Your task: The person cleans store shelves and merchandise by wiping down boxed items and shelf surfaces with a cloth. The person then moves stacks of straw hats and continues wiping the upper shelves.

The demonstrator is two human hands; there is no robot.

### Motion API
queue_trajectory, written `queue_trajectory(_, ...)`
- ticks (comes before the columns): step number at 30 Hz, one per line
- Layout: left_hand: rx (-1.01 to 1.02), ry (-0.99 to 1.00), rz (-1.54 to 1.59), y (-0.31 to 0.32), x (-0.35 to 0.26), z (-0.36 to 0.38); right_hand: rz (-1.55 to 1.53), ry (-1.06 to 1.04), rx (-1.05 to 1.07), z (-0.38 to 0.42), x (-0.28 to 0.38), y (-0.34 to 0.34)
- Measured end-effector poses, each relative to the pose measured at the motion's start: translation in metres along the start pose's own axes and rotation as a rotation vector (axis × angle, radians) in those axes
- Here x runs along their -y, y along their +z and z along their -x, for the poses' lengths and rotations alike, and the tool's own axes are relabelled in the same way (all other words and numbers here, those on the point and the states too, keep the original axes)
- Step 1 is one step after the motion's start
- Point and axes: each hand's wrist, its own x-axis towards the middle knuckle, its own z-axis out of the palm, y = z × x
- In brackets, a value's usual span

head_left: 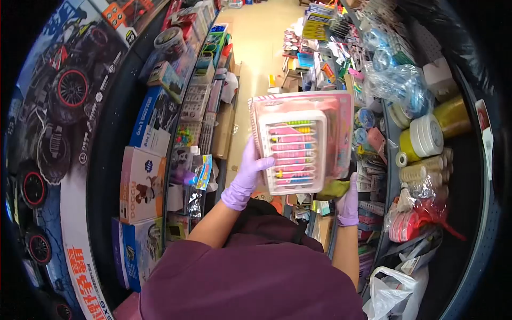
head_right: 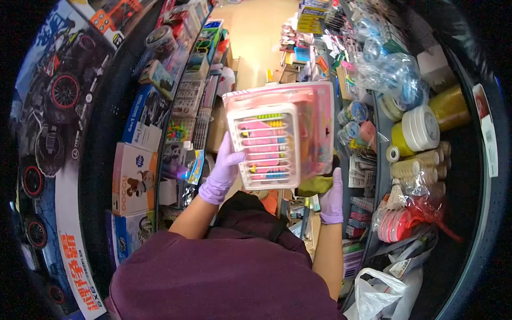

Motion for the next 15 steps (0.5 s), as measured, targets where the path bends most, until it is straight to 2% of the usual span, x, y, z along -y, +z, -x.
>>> queue_trajectory(3,-0.067,-0.114,0.225,0.013,0.016,0.010,0.087,-0.075,-0.159,0.006,-0.014,0.013)
queue_trajectory(4,-0.075,-0.171,0.278,0.014,0.026,0.013,0.079,-0.116,-0.095,0.012,-0.017,0.042)
queue_trajectory(6,-0.069,-0.193,0.359,0.021,0.036,0.013,0.082,-0.139,-0.107,0.012,-0.028,0.057)
queue_trajectory(9,0.010,-0.286,0.397,0.017,0.038,0.017,0.049,-0.234,-0.019,0.006,-0.029,0.057)
queue_trajectory(12,0.063,-0.295,0.411,0.016,0.047,0.026,-0.009,-0.144,0.096,-0.001,-0.019,0.032)
queue_trajectory(13,0.076,-0.300,0.409,0.014,0.053,0.031,0.277,-0.243,-0.042,-0.002,-0.019,0.025)
queue_trajectory(15,0.084,-0.366,0.358,0.013,0.056,0.036,0.226,-0.253,-0.091,-0.002,-0.009,0.030)
